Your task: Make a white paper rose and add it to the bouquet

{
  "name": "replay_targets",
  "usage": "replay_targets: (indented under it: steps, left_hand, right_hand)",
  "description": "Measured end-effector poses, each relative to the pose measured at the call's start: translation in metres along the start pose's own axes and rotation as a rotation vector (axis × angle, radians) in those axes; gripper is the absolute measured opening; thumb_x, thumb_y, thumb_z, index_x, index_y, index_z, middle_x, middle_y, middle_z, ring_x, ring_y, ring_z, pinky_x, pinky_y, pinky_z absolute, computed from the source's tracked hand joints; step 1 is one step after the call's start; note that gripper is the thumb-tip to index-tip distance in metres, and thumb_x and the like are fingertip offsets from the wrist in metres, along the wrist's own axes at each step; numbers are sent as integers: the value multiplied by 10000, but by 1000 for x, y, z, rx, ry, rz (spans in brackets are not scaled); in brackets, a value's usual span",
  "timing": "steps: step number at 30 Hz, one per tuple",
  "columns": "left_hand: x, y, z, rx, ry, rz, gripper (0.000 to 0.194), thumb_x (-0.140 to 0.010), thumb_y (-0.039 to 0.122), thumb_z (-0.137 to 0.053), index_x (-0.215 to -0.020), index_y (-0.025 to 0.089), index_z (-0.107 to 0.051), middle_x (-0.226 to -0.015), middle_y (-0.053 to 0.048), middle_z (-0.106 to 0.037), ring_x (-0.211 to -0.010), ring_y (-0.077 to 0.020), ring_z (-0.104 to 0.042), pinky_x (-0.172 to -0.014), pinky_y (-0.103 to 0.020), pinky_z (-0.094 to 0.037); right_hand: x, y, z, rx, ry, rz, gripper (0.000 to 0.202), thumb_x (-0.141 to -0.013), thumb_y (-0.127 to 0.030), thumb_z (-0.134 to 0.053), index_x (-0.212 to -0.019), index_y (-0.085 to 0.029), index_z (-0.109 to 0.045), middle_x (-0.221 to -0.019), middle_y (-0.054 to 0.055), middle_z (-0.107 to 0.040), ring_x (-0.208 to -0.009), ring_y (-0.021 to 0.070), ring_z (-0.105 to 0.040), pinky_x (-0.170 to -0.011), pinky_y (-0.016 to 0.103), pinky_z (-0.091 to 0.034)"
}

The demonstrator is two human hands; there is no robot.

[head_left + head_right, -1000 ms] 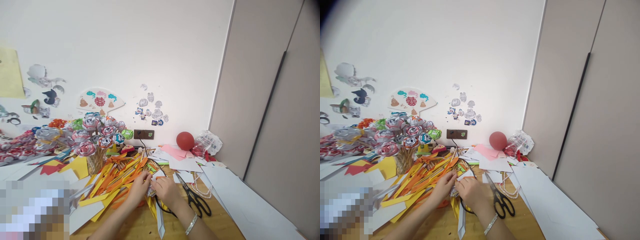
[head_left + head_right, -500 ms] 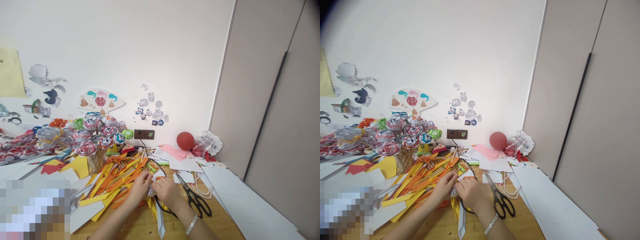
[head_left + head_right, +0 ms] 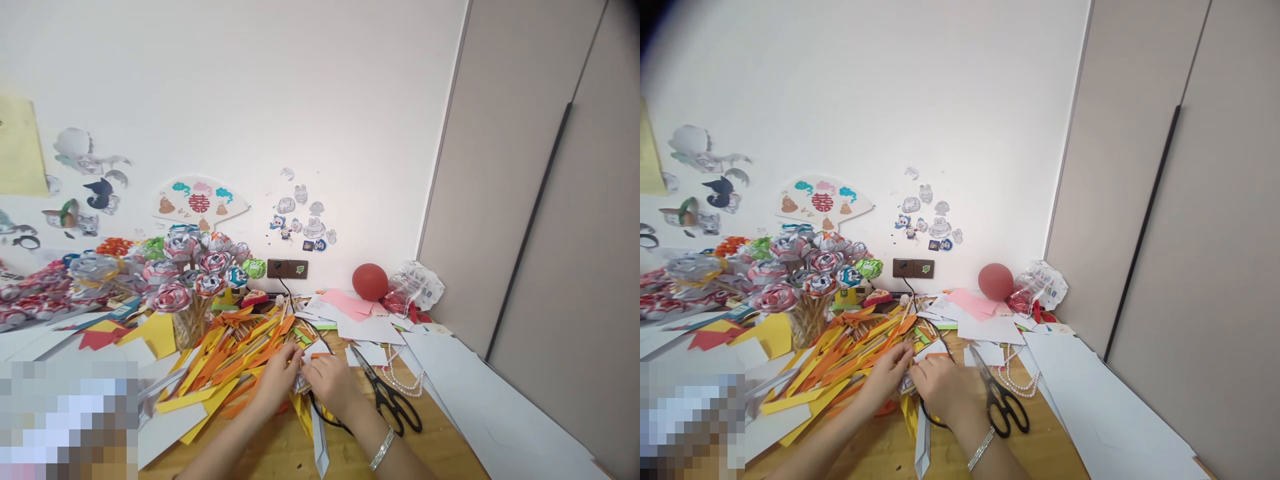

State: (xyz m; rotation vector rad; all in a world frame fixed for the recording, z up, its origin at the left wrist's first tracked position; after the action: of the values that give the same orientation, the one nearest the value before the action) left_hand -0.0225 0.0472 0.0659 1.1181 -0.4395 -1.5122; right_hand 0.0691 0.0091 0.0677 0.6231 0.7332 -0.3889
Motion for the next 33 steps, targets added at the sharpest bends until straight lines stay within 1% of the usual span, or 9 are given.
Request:
replay_targets:
  steps: [5,9,15,18,21,24,29,33]
  left_hand:
    - [-1,1,0,6,-2,-5,235,-781,378,-368,-630,213,-438,-619,22,-491,-638,-171,-499,-640,-270,-397]
    - [-1,0,-1,8,-14,-13,233,-776,380,-376,-625,213,-438,-610,24,-488,-627,-170,-494,-623,-263,-396]
    - [-1,1,-1,11,-19,-12,245,-782,389,-363,-617,217,-416,-607,24,-486,-629,-171,-496,-631,-268,-396]
    - [-1,1,0,-5,-8,-13,251,-784,393,-355,-619,216,-422,-623,15,-494,-649,-177,-499,-654,-278,-398]
    - [-1,0,0,-8,-7,-3,248,-786,392,-350,-633,214,-431,-637,9,-510,-662,-180,-510,-673,-284,-400]
    - [0,0,1,4,4,-5,237,-784,388,-358,-641,215,-433,-631,11,-509,-654,-179,-513,-665,-281,-403]
    - [0,-1,1,32,6,4,225,-780,378,-371,-636,217,-433,-618,13,-515,-637,-177,-514,-645,-277,-404]
    - [0,-4,0,27,0,18,226,-784,376,-363,-633,217,-421,-613,14,-503,-633,-177,-513,-640,-280,-396]
  right_hand:
    - [-1,0,3,5,12,-5,172,-893,-158,-386,-765,-186,-497,-651,0,-513,-606,152,-465,-552,284,-323]
    - [-3,0,5,-41,21,-17,153,-891,-175,-392,-780,-185,-498,-667,1,-518,-616,148,-467,-564,284,-328]
    - [-3,3,4,-108,11,-55,179,-898,-194,-369,-763,-187,-486,-667,-5,-516,-622,146,-463,-563,278,-326]
    - [-2,3,5,-108,37,-59,174,-896,-190,-367,-768,-186,-485,-647,-9,-507,-597,146,-451,-535,283,-304]
    - [-1,3,5,-120,55,-71,168,-894,-190,-368,-776,-186,-488,-651,-8,-515,-599,147,-456,-542,285,-306]
    - [0,3,5,-118,66,-78,182,-892,-187,-364,-761,-190,-490,-645,-6,-513,-600,152,-459,-543,286,-309]
    - [-1,0,11,-79,100,-56,215,-891,-168,-364,-705,-191,-470,-620,-14,-492,-567,143,-440,-515,279,-290]
    - [-3,-1,12,-85,97,-58,225,-885,-152,-372,-684,-190,-467,-611,-12,-495,-570,143,-446,-525,278,-300]
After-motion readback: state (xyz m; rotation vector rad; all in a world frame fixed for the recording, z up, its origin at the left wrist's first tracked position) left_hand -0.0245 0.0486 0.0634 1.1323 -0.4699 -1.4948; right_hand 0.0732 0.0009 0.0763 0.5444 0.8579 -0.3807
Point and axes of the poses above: each hand's wrist, its own x-axis away from the middle knuckle, its own z-axis out of the back of the hand, y = z × x, the point moved 9 cm from there along -x, towards the middle knuckle
